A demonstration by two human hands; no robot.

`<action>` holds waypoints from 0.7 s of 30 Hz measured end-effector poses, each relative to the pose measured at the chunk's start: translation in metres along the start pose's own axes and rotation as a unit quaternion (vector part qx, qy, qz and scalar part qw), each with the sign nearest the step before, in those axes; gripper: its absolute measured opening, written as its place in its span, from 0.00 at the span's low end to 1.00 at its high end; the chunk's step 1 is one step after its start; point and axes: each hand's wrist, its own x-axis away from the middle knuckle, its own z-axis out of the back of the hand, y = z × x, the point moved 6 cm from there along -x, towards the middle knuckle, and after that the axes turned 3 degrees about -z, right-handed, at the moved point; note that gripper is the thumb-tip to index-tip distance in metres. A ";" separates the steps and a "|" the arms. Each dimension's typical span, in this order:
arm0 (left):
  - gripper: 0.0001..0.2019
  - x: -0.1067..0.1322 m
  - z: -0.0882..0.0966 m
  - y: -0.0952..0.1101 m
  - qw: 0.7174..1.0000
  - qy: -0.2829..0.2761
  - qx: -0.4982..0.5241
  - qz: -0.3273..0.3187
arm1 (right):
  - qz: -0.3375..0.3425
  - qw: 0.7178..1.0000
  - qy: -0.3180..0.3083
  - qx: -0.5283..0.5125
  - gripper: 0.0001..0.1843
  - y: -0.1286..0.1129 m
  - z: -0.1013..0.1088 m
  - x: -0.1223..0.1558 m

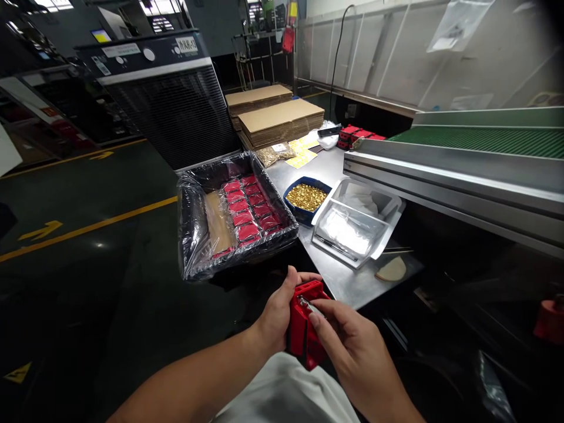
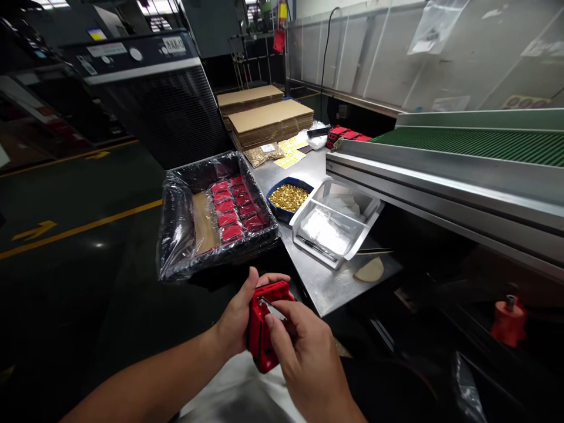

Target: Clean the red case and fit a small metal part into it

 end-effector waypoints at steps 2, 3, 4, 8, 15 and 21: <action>0.34 0.000 0.000 0.000 1.000 -0.001 -0.005 0.002 | 0.002 1.000 -0.004 0.006 0.15 -0.002 0.000 0.001; 0.34 0.000 0.000 -0.001 1.000 -0.002 -0.007 0.003 | 0.003 1.000 -0.005 0.007 0.15 -0.002 0.000 0.001; 0.34 0.000 -0.001 -0.001 1.000 -0.003 -0.009 0.003 | 0.003 1.000 -0.005 0.008 0.15 -0.003 -0.001 0.001; 0.34 0.001 -0.003 -0.002 1.000 -0.001 -0.005 0.008 | 0.017 1.000 0.003 0.007 0.12 -0.005 0.001 0.005; 0.34 0.004 -0.006 -0.007 0.998 0.005 0.015 0.058 | 0.050 0.995 0.041 0.070 0.10 -0.007 0.022 0.006; 0.34 0.003 -0.007 -0.012 0.993 0.005 0.026 0.116 | 0.171 0.962 0.038 0.209 0.11 -0.024 0.021 0.005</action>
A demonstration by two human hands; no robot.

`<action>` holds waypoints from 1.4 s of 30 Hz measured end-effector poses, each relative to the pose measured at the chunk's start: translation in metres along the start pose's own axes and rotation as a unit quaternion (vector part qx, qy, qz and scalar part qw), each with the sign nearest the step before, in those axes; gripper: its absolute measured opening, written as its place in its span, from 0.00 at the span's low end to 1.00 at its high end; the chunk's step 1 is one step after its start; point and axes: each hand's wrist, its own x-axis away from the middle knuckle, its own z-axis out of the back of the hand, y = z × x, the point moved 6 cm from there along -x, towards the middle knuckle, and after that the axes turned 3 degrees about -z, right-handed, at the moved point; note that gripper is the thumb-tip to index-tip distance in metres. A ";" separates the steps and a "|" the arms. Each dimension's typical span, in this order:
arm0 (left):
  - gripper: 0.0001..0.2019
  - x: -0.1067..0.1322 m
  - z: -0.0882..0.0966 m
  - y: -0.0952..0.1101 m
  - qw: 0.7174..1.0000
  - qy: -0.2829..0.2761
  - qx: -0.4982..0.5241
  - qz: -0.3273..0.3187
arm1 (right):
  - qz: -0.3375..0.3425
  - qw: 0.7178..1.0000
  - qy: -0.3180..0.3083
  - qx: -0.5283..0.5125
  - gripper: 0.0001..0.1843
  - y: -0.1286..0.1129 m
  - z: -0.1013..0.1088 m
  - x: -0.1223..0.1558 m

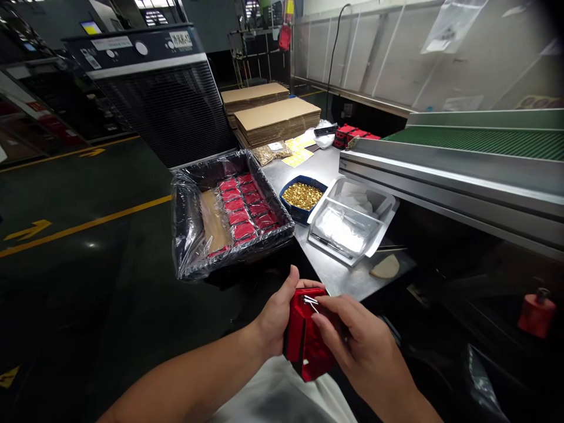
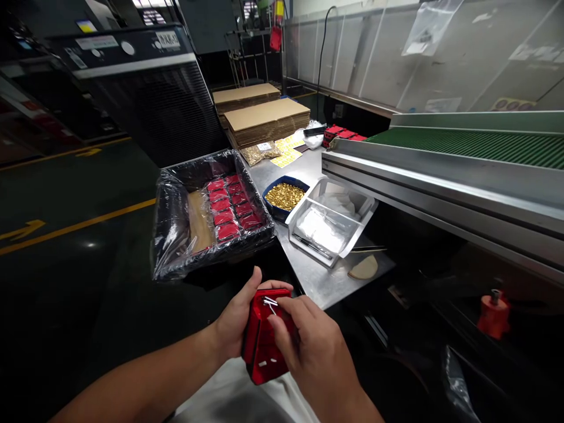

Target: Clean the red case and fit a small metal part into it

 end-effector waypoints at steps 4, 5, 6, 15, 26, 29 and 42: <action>0.34 -0.003 0.000 -0.004 1.000 -0.007 0.009 0.018 | 0.036 0.999 0.008 0.032 0.12 -0.005 -0.002 -0.001; 0.34 -0.003 0.001 -0.004 1.000 -0.006 0.008 0.021 | 0.039 0.999 0.007 0.036 0.12 -0.005 -0.003 0.000; 0.34 -0.003 0.002 -0.005 1.000 -0.005 0.006 0.023 | 0.040 0.998 0.006 0.038 0.12 -0.004 -0.003 0.000; 0.32 -0.003 0.004 -0.012 0.999 -0.010 -0.010 0.033 | 0.095 0.989 -0.007 0.114 0.11 -0.010 0.002 -0.001; 0.33 -0.004 0.002 -0.011 0.999 -0.016 -0.017 0.031 | 0.114 0.990 0.031 0.081 0.13 0.002 0.014 0.006; 0.34 -0.004 0.001 -0.012 0.999 -0.021 -0.004 0.050 | 0.115 0.987 0.049 0.099 0.14 0.003 0.014 0.009; 0.33 -0.006 0.000 -0.020 0.995 -0.022 0.039 0.094 | 0.237 0.950 0.096 0.178 0.16 -0.019 0.007 0.012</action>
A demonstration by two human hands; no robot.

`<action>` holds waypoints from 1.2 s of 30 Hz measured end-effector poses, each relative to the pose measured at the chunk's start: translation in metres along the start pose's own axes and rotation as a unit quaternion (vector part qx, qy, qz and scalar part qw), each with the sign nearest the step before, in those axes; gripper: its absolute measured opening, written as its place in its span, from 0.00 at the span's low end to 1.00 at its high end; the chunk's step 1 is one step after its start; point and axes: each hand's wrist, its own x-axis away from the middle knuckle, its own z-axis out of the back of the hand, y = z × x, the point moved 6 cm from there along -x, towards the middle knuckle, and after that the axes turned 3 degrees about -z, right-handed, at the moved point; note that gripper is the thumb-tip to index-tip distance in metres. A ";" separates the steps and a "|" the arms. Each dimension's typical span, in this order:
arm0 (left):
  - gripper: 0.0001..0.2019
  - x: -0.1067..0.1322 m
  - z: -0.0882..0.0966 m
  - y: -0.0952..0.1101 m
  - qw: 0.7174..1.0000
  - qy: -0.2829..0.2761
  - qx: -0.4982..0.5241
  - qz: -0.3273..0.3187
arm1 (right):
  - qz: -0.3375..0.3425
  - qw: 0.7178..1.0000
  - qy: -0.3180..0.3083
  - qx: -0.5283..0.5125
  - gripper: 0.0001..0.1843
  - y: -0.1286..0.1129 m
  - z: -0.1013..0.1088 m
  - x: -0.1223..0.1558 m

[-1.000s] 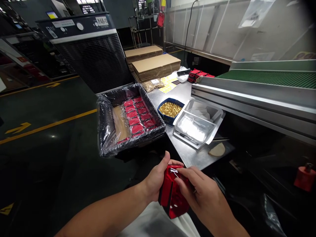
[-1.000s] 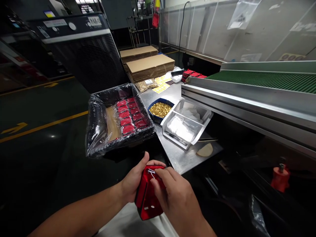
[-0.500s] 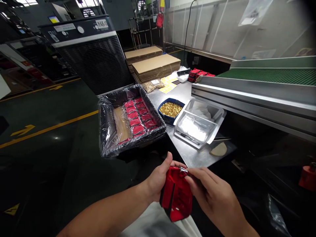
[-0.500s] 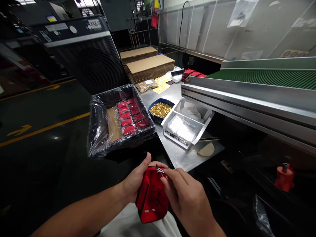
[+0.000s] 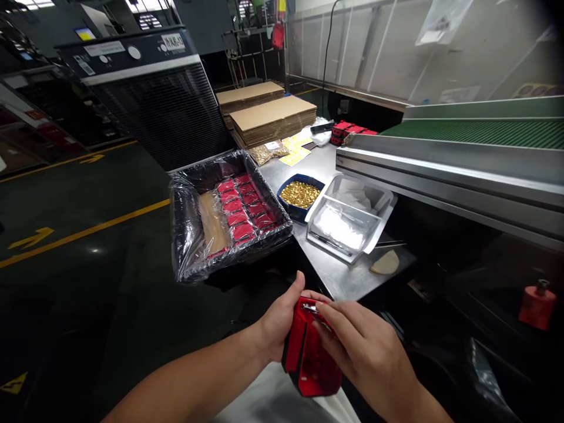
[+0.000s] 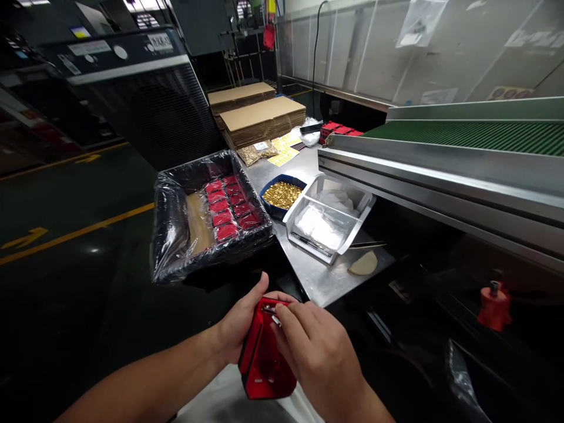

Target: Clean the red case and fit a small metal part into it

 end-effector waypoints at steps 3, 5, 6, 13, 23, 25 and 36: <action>0.34 0.000 0.001 -0.003 1.000 0.005 -0.005 0.002 | 0.026 1.000 -0.010 0.002 0.15 -0.001 -0.003 0.002; 0.35 -0.001 0.000 -0.005 1.000 -0.001 -0.004 0.004 | 0.023 0.999 -0.020 -0.012 0.17 0.003 -0.002 0.005; 0.35 -0.001 -0.001 -0.006 1.000 -0.010 0.002 0.005 | 0.008 1.000 -0.018 -0.025 0.19 0.006 0.000 0.006; 0.39 -0.002 0.000 -0.008 0.999 -0.005 0.047 0.017 | -0.194 0.968 0.071 -0.140 0.16 0.017 0.013 0.029; 0.31 -0.004 0.009 -0.015 0.986 0.138 -0.003 -0.097 | -0.389 0.849 0.219 -0.284 0.09 0.038 -0.017 0.057; 0.23 0.007 0.013 0.004 0.938 0.175 -0.185 -0.237 | -0.482 0.769 0.219 -0.359 0.14 0.054 -0.021 0.058; 0.20 0.048 -0.041 0.014 0.706 -0.049 -0.571 -0.415 | -0.537 0.740 0.119 -0.387 0.22 0.064 -0.021 0.049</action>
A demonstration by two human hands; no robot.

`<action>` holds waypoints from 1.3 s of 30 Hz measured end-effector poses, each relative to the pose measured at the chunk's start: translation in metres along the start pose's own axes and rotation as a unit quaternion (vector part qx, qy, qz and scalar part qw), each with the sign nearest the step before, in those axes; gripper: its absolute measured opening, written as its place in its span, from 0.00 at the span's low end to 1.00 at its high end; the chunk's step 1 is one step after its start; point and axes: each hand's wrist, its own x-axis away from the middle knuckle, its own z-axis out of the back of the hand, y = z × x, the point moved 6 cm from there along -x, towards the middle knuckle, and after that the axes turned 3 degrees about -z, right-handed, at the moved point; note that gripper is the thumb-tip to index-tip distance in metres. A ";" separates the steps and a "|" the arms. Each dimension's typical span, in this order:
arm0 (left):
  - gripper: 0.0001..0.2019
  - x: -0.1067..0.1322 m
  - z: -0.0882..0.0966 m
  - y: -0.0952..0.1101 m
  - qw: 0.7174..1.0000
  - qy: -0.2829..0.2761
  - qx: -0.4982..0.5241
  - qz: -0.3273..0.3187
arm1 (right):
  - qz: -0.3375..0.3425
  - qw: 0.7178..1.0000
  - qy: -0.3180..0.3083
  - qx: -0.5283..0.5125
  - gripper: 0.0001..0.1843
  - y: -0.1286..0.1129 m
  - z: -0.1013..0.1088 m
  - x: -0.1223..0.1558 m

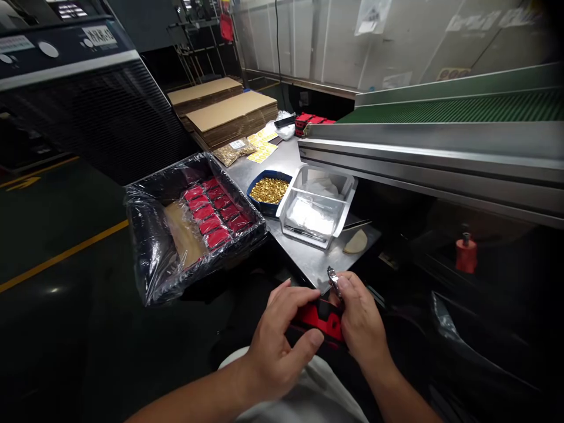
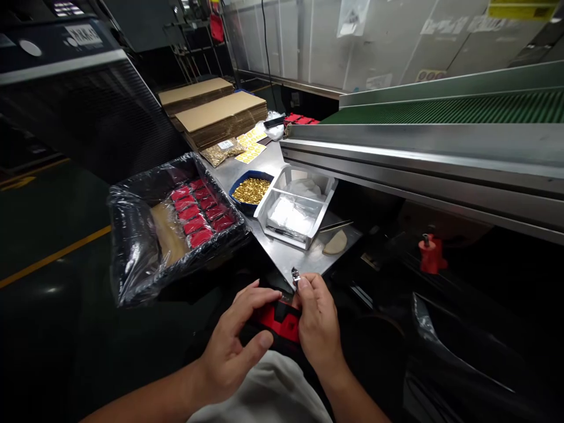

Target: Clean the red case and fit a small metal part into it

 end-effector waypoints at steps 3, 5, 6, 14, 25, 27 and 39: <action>0.20 -0.002 -0.004 -0.003 1.000 0.002 0.017 0.027 | -0.002 1.000 -0.011 0.025 0.21 0.003 0.001 -0.001; 0.20 -0.004 -0.008 -0.005 0.998 -0.006 0.036 0.050 | -0.001 0.999 -0.014 0.039 0.21 0.005 0.001 -0.001; 0.21 -0.006 -0.009 -0.006 0.997 -0.011 0.040 0.059 | -0.001 0.999 -0.016 0.044 0.21 0.005 0.001 -0.001; 0.26 -0.007 -0.011 -0.007 0.997 -0.039 -0.015 0.062 | -0.015 0.999 -0.047 0.021 0.22 0.005 -0.004 -0.001; 0.25 -0.006 -0.005 -0.003 0.992 -0.081 0.046 0.087 | -0.014 0.996 -0.082 0.030 0.22 0.007 -0.003 -0.008; 0.23 -0.007 -0.002 -0.001 0.991 -0.086 0.051 0.083 | -0.011 0.995 -0.087 0.038 0.21 0.006 -0.003 -0.008; 0.19 -0.004 -0.010 -0.020 0.972 -0.103 0.071 0.199 | -0.039 0.987 -0.116 0.100 0.23 0.007 -0.004 -0.007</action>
